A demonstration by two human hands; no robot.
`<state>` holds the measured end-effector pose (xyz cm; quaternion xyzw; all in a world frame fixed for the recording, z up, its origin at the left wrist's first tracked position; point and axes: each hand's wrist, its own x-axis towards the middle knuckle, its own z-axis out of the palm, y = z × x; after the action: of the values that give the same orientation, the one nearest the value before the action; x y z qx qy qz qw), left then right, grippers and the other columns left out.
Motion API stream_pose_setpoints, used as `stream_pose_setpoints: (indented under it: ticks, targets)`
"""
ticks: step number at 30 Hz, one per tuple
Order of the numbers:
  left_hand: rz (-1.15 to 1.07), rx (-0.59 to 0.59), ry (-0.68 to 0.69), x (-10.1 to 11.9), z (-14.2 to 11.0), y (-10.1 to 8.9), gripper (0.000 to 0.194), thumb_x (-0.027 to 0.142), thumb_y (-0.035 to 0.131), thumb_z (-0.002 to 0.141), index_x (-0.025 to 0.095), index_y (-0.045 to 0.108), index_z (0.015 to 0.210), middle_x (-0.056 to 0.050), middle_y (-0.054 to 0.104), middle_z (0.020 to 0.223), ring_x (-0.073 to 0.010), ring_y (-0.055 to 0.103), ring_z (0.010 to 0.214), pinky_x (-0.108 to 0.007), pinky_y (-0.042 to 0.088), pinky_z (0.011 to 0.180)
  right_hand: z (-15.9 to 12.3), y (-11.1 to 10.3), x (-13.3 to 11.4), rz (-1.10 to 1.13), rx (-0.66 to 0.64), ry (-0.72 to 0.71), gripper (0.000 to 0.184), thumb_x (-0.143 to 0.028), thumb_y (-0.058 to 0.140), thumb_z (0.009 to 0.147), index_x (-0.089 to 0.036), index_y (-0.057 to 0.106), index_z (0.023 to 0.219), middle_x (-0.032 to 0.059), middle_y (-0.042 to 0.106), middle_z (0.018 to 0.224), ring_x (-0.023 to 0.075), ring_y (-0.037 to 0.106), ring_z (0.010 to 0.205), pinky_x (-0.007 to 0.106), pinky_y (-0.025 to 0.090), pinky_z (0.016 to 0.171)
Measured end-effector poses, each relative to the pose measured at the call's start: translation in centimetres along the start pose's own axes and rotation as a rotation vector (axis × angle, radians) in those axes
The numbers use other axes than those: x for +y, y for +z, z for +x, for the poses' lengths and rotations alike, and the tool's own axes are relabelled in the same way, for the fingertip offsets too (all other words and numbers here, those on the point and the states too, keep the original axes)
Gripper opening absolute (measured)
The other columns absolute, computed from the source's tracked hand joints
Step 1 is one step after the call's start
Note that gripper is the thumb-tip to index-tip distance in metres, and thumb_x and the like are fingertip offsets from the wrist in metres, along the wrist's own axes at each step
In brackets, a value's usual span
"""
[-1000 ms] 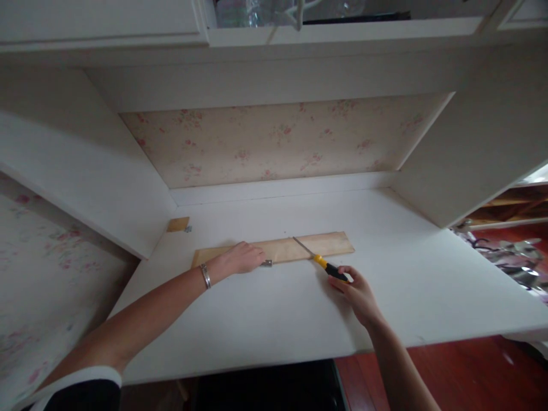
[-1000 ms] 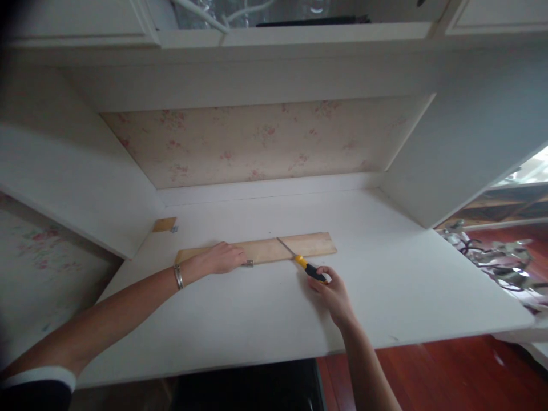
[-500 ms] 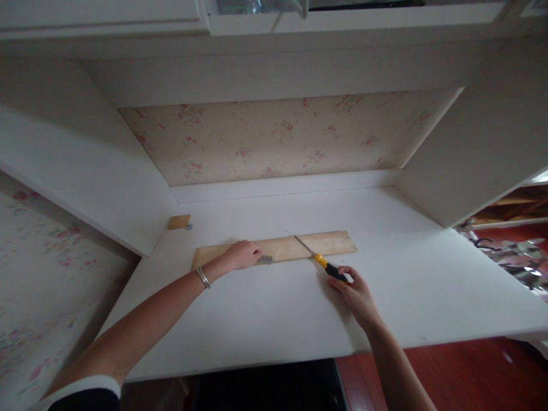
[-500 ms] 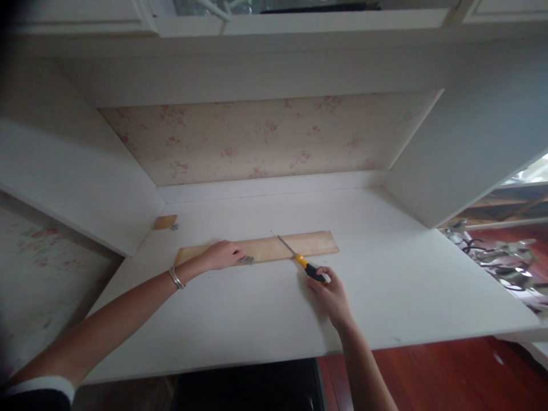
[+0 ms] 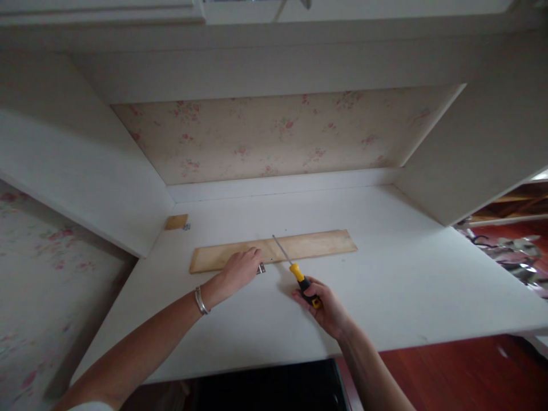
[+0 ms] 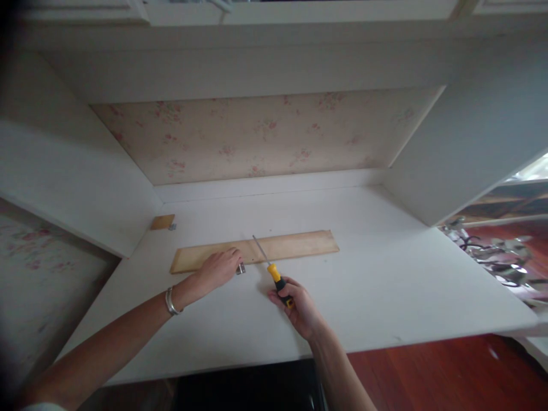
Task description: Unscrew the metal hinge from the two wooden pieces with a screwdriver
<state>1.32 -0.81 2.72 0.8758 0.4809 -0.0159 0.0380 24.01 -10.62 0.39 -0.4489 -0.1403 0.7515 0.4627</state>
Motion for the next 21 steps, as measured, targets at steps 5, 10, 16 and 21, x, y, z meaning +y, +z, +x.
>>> stream_pose_setpoints:
  ticks: [5, 10, 16, 21]
  targets:
    - [-0.036, 0.024, -0.15, 0.6, -0.5, 0.8, 0.03, 0.032, 0.03, 0.094, 0.016, 0.055, 0.094, -0.01, 0.062, 0.092, -0.0224, 0.061, 0.08, -0.032, 0.045, 0.067, 1.2, 2.6, 1.6, -0.158, -0.058, -0.062, 0.025, -0.02, 0.059, 0.065, -0.017, 0.053, 0.089, 0.0008, 0.058, 0.077, 0.0096, 0.056, 0.055, 0.02, 0.043, 0.042]
    - [-0.024, 0.044, -0.206, 1.3, -0.2, 1.0, 0.033, 0.033, 0.028, 0.094, 0.016, 0.055, 0.099, -0.011, 0.063, 0.092, -0.0229, 0.062, 0.079, -0.033, 0.045, 0.068, 4.9, 4.6, 2.9, -0.595, 0.165, -0.217, 0.027, -0.039, 0.058, 0.072, -0.019, 0.047, 0.087, -0.0066, 0.047, 0.047, 0.01, 0.042, 0.032, 0.021, 0.027, 0.03]
    - [0.022, 0.056, -0.151, 1.3, 0.6, 0.6, 0.035, 0.03, 0.025, 0.095, 0.014, 0.056, 0.097, -0.013, 0.063, 0.087, -0.0255, 0.062, 0.079, -0.036, 0.046, 0.067, 7.9, 5.6, 3.0, -0.707, 0.15, -0.3, 0.033, -0.036, 0.065, 0.065, -0.017, 0.052, 0.088, -0.003, 0.055, 0.049, 0.0123, 0.05, 0.038, 0.021, 0.032, 0.036]
    - [0.016, 0.029, -0.11, 0.9, 1.0, 0.6, 0.033, 0.026, 0.028, 0.094, 0.013, 0.058, 0.097, -0.014, 0.063, 0.089, -0.0239, 0.062, 0.081, -0.034, 0.047, 0.071, 8.5, 6.3, 3.1, -0.709, 0.219, -0.388, 0.036, -0.04, 0.063, 0.066, -0.018, 0.051, 0.092, -0.0039, 0.053, 0.05, 0.0112, 0.046, 0.039, 0.021, 0.03, 0.036]
